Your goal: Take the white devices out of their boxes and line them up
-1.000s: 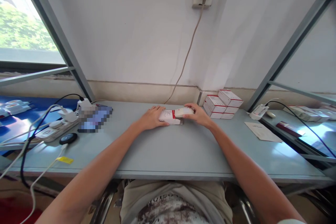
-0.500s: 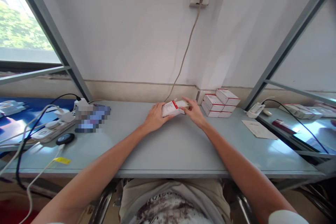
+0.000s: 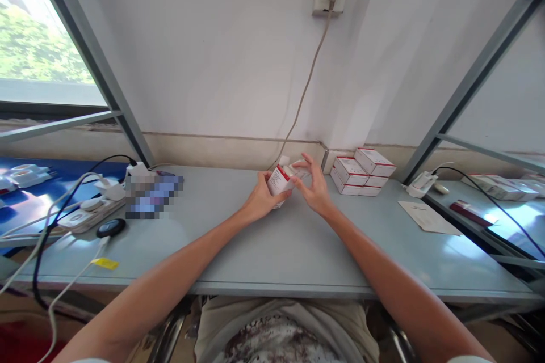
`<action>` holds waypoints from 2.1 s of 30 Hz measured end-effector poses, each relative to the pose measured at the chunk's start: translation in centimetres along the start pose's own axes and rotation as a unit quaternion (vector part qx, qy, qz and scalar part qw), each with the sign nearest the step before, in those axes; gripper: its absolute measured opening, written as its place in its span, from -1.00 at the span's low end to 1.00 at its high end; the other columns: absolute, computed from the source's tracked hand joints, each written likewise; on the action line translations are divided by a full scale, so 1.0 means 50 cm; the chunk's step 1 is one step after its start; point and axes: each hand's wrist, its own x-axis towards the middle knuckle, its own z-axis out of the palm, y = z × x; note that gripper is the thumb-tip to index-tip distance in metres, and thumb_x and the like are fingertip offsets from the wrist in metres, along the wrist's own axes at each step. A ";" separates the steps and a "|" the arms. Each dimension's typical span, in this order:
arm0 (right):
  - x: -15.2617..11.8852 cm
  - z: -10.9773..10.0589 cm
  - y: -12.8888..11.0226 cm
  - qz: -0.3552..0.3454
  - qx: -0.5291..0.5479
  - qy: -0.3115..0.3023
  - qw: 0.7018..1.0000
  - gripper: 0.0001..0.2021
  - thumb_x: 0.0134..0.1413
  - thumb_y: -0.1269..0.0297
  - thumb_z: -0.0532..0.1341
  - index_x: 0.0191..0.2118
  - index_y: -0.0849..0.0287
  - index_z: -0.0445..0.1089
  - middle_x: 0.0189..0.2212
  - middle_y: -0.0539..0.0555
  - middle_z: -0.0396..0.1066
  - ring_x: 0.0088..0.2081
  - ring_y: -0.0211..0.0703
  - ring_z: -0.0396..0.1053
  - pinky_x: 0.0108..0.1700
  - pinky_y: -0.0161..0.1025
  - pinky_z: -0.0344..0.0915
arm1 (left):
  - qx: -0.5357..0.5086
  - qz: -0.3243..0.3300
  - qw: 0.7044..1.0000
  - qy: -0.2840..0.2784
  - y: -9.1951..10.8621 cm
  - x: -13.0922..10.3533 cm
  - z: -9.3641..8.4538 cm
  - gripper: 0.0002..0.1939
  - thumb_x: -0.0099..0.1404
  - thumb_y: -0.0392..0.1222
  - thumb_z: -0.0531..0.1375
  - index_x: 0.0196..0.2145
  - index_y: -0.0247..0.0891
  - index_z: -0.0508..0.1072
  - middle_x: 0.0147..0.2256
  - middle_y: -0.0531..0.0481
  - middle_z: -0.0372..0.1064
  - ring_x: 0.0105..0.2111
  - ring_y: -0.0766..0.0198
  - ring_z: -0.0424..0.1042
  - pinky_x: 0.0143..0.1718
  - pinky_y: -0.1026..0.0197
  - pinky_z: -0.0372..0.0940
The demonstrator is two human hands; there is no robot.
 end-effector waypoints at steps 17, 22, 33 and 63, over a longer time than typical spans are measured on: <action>-0.022 0.036 0.004 0.002 0.036 0.063 0.997 -0.65 0.54 -0.05 0.02 0.16 0.03 0.32 0.13 0.24 0.36 0.09 0.03 0.47 0.14 0.04 0.52 | -0.015 0.165 0.984 -0.066 -0.004 -0.019 -0.010 -0.14 0.55 0.12 0.22 0.55 0.06 -0.20 0.39 -0.29 0.14 0.17 0.00 0.48 0.15 -0.12 0.51; -0.026 0.034 -0.006 -0.051 0.000 0.027 0.998 -0.67 0.54 0.02 0.05 0.21 0.01 0.34 0.15 0.25 0.36 0.22 0.07 0.40 0.25 0.10 0.47 | 0.047 0.222 0.973 -0.040 -0.006 -0.017 -0.021 -0.36 0.56 0.09 0.20 0.45 0.00 0.09 0.35 -0.22 0.21 0.26 -0.01 0.38 0.27 -0.15 0.41; -0.017 0.022 0.012 -0.077 -0.017 -0.019 0.997 -0.61 0.49 0.05 0.11 0.29 0.04 0.31 0.19 0.29 0.34 0.23 0.14 0.39 0.28 0.19 0.42 | 0.068 0.199 0.977 0.016 -0.013 -0.013 -0.018 -0.33 0.56 0.17 0.18 0.43 -0.09 0.05 0.30 -0.22 0.28 0.04 0.10 0.49 0.10 -0.03 0.46; 0.029 0.007 0.002 -0.085 0.008 0.017 0.996 -0.74 0.53 0.05 0.07 0.10 0.09 0.28 -0.08 0.19 0.40 -0.11 0.01 0.44 -0.01 0.01 0.48 | 0.159 0.450 0.869 0.130 -0.027 0.025 -0.032 -0.27 0.53 -0.19 0.27 0.46 -0.07 -0.03 0.44 -0.40 0.05 0.45 -0.12 0.19 0.28 -0.30 0.41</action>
